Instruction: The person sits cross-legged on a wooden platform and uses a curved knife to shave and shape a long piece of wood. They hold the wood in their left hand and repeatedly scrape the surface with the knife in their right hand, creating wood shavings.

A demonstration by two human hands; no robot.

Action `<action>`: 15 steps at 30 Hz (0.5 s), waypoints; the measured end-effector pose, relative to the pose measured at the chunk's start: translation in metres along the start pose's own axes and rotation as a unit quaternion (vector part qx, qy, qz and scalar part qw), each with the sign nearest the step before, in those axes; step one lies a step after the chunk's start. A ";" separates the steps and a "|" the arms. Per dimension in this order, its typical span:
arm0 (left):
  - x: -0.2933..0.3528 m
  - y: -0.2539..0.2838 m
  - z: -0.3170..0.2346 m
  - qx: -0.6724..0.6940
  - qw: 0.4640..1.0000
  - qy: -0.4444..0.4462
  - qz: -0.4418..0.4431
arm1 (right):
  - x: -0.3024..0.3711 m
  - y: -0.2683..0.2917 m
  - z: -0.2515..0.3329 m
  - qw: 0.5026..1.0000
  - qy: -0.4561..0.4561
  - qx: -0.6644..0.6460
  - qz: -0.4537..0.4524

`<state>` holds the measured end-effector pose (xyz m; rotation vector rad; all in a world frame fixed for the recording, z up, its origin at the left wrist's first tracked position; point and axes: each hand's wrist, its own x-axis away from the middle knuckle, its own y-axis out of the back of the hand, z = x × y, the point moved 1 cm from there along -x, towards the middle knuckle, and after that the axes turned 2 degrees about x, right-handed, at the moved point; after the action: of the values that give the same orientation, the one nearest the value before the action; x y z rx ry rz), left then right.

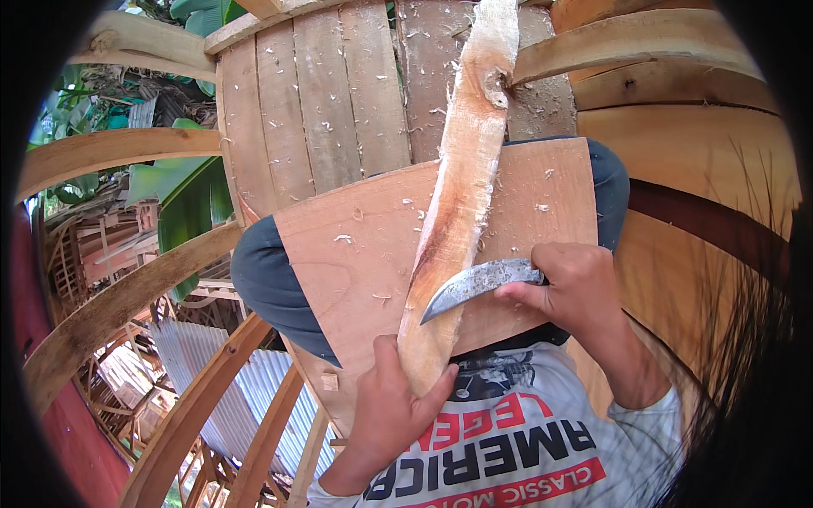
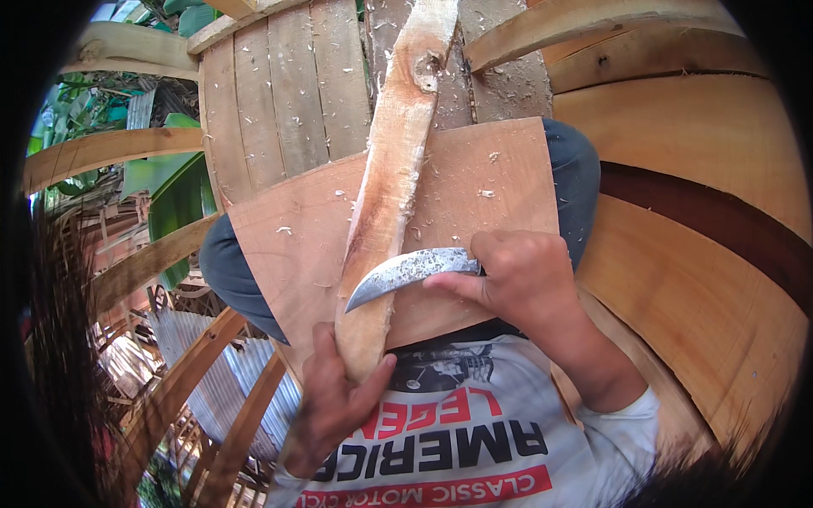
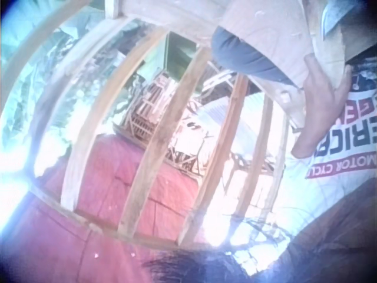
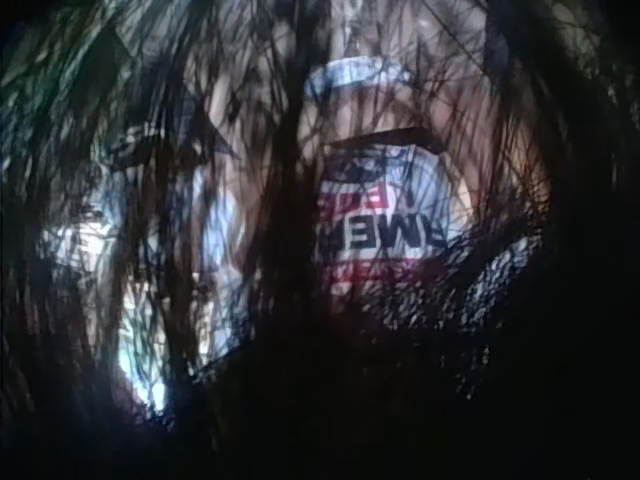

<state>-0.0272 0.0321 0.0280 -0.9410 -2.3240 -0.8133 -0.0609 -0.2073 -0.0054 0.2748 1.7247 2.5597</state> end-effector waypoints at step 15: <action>0.001 -0.003 -0.009 -0.031 0.999 0.012 -0.006 | -0.022 -0.003 -0.022 0.994 -0.060 0.052 -0.071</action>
<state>-0.0275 0.0247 0.0338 -0.9386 -2.2977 -0.9004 -0.0428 -0.2294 -0.0187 0.2925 1.7683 2.3111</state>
